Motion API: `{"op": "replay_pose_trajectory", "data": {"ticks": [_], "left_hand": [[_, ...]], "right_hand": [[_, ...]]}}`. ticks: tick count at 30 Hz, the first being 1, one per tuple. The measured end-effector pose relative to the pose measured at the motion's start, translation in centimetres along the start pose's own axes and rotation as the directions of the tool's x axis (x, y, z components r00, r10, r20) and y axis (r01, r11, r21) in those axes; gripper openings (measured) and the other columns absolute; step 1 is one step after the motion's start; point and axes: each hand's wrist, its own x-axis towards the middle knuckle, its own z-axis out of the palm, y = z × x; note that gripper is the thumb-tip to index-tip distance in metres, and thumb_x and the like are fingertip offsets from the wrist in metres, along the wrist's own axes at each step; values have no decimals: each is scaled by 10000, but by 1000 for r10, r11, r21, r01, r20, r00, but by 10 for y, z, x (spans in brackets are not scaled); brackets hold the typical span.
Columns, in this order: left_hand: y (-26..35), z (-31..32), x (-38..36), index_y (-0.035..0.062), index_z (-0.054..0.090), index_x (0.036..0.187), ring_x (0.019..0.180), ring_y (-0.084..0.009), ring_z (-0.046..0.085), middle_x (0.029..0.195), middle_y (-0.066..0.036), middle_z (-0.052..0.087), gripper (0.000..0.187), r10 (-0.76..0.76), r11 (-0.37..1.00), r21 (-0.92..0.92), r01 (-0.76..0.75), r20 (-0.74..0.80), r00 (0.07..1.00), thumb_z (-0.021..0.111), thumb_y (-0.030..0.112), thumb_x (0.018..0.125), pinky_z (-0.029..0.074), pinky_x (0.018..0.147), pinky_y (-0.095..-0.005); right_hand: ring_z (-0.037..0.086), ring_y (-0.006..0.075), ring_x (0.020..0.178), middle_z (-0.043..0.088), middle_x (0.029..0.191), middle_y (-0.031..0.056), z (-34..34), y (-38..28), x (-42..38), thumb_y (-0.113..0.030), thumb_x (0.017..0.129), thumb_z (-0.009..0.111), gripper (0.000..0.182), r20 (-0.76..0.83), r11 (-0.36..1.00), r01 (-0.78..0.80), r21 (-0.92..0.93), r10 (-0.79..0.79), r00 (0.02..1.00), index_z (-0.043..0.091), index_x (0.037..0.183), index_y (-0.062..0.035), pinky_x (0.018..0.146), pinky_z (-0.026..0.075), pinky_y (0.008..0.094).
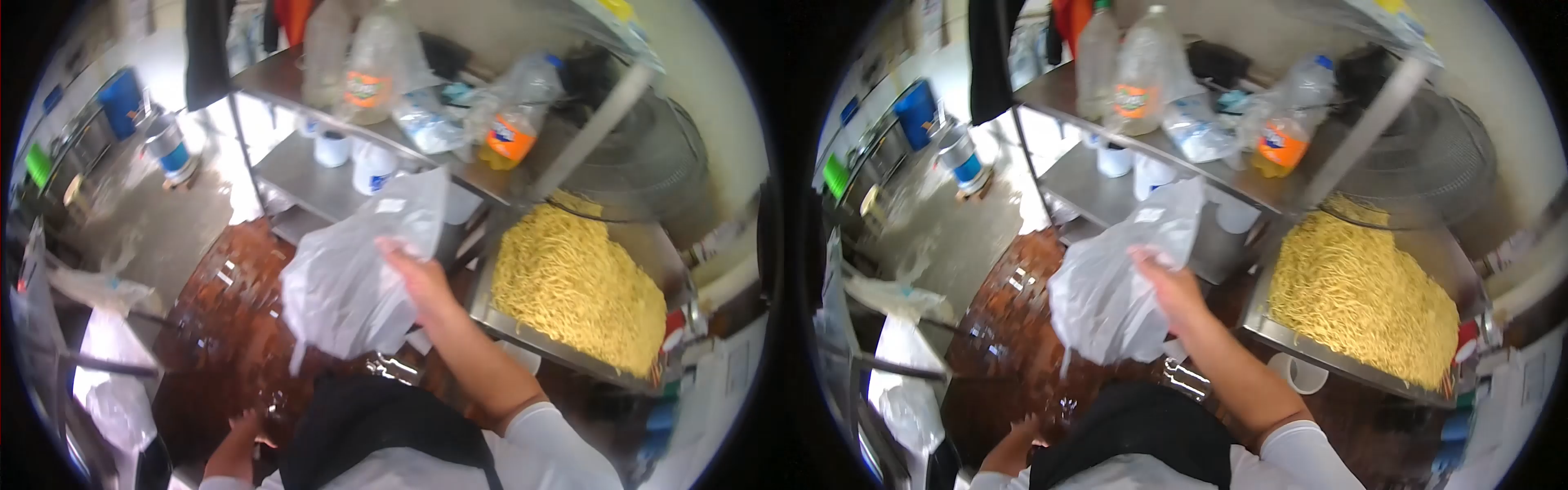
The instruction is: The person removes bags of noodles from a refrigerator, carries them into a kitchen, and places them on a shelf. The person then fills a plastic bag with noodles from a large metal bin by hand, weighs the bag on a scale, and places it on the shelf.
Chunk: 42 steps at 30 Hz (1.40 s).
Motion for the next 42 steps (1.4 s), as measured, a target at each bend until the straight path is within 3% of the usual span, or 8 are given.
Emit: {"op": "replay_pose_trajectory", "data": {"ticks": [8,10,14,16,21,31,35,42], "left_hand": [[-13,17,137,71,636,1143,990,-323,640,1138,-207,627,552,-21,470,-803,366,405,914,679,488,784,517,847,-395],[-27,76,244,75,652,1017,906,-273,631,1003,-114,651,305,612,683,-189,-705,-379,694,608,332,859,498,763,-408],[112,-97,69,30,608,1150,1019,-350,614,1091,-209,633,418,655,754,47,-655,26,755,630,307,838,495,845,-387],[164,-55,114,28,631,1102,1032,-317,616,1081,-158,665,358,831,159,-221,-962,-496,252,658,220,801,470,893,-376],[277,-136,-84,34,519,1276,1168,-304,551,1253,-128,588,421,794,-531,-836,-139,-548,262,578,214,900,403,1022,-441],[455,-171,-208,-24,405,1364,1272,-353,461,1331,-207,508,535,857,-400,-874,-274,-463,226,493,326,968,331,1099,-487],[516,-161,-253,48,359,1420,1337,-323,390,1414,-163,437,644,976,-171,-976,-135,-187,114,494,463,947,305,1103,-521],[640,-137,-283,80,117,1510,1420,-243,234,1536,-102,247,932,984,-20,-983,-184,13,-179,301,739,878,195,1155,-423]], "right_hand": [[585,136,1022,651,1101,28,-14,20,-18,-222,907,645,272,-4,991,99,-86,-99,995,657,1117,-50,914,436,301],[586,139,1022,647,1110,31,-19,15,-25,-224,907,643,269,-55,989,124,-83,-128,990,658,1112,-51,911,441,307],[598,161,1000,644,1060,35,-51,11,-55,-234,895,656,284,-164,984,79,159,-53,985,644,1110,-51,863,477,329],[607,175,992,638,1071,48,-73,5,-72,-219,894,653,291,-208,977,125,172,-88,974,626,1135,-58,851,488,339],[612,189,995,635,1083,60,-150,-8,-123,-224,902,644,300,-331,925,282,254,-191,924,610,1148,-58,856,497,341],[615,211,931,619,1139,106,-393,1,-288,-515,934,503,615,-574,968,66,242,88,814,420,1356,-75,747,500,323],[480,323,1228,469,1356,234,-424,-29,-340,-381,913,583,651,-643,717,175,-675,-688,337,372,1398,-2,987,407,419],[323,428,1349,356,1424,296,-461,-80,-271,-312,954,453,552,-315,410,77,-909,-796,517,380,1388,21,1130,226,478]]}}
